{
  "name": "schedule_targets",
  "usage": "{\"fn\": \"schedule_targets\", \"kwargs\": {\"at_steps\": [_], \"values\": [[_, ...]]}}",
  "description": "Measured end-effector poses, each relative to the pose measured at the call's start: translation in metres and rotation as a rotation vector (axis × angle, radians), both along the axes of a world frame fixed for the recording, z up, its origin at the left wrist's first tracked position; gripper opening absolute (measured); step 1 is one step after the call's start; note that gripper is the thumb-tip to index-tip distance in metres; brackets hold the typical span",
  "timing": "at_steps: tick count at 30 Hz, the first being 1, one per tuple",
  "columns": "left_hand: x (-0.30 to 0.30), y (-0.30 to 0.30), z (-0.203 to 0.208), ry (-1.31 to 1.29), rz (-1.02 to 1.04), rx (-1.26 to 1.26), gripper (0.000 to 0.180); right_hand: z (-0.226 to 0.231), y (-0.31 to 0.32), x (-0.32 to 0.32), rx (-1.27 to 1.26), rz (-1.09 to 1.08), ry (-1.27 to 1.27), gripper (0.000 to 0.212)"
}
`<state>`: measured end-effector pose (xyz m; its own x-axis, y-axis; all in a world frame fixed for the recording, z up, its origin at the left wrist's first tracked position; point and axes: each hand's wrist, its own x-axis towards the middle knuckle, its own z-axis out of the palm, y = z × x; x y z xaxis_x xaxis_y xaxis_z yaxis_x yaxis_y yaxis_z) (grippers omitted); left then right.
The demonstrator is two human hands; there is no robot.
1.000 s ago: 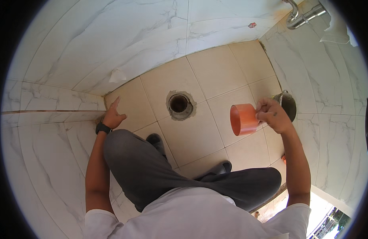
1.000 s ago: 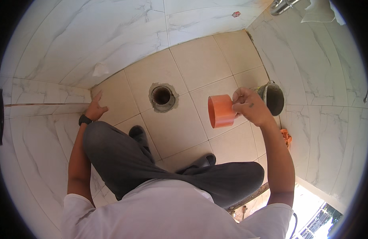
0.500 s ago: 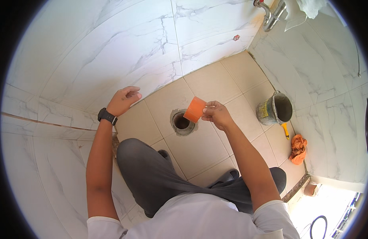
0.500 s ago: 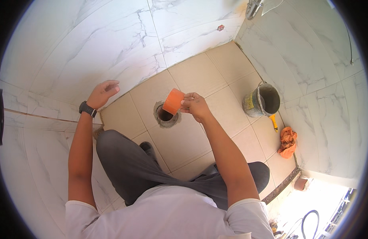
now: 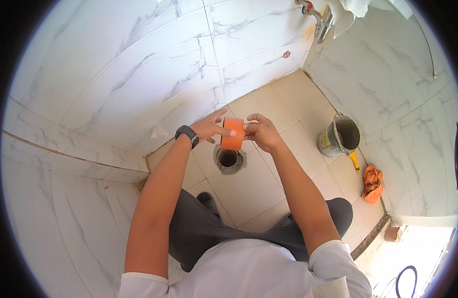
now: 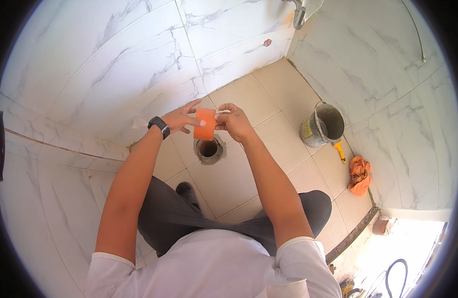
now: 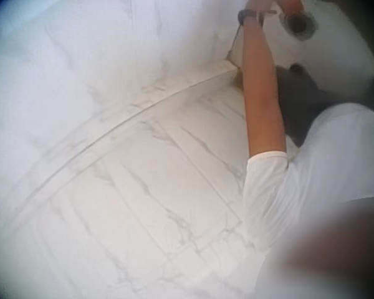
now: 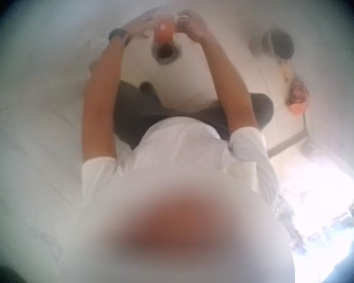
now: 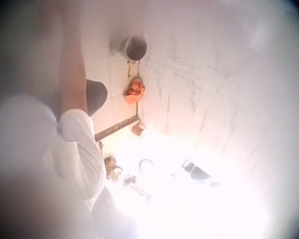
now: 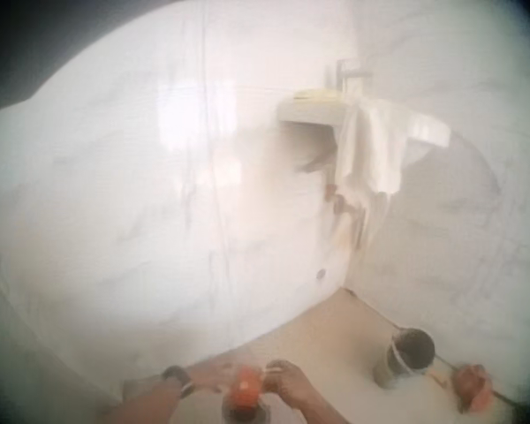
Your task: The person applies a grey sealant around a floor drain opening using a brush, then inserts a terracotta pipe into the hole. They measure the opening with a tape measure and place a yellow foam gasket over the pipe.
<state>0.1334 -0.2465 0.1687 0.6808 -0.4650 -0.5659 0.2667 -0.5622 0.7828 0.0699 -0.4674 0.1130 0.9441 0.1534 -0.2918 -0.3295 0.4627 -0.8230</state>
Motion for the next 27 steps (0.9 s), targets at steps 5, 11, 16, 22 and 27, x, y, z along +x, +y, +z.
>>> {"fn": "schedule_targets", "kwargs": {"at_steps": [5, 11, 16, 22, 27], "values": [[-0.006, -0.005, -0.017, 0.201, 0.069, -0.395, 0.094, 0.015, -0.001, 0.001, 0.124, -0.075, -0.027, 0.031], [0.005, -0.013, -0.014, 0.132, 0.212, -0.699, 0.087, 0.029, -0.015, 0.006, -0.333, -0.219, -0.118, 0.045], [0.0, -0.016, -0.017, 0.115, 0.259, -0.801, 0.084, 0.042, -0.02, 0.002, -0.272, -0.048, -0.091, 0.083], [-0.005, -0.02, -0.019, 0.34, 0.155, -0.87, 0.079, 0.055, -0.019, 0.001, -0.44, 0.131, -0.211, 0.11], [-0.007, -0.023, -0.005, 0.226, 0.064, -0.621, 0.096, 0.056, -0.031, 0.001, -0.488, 0.189, -0.276, 0.121]]}}
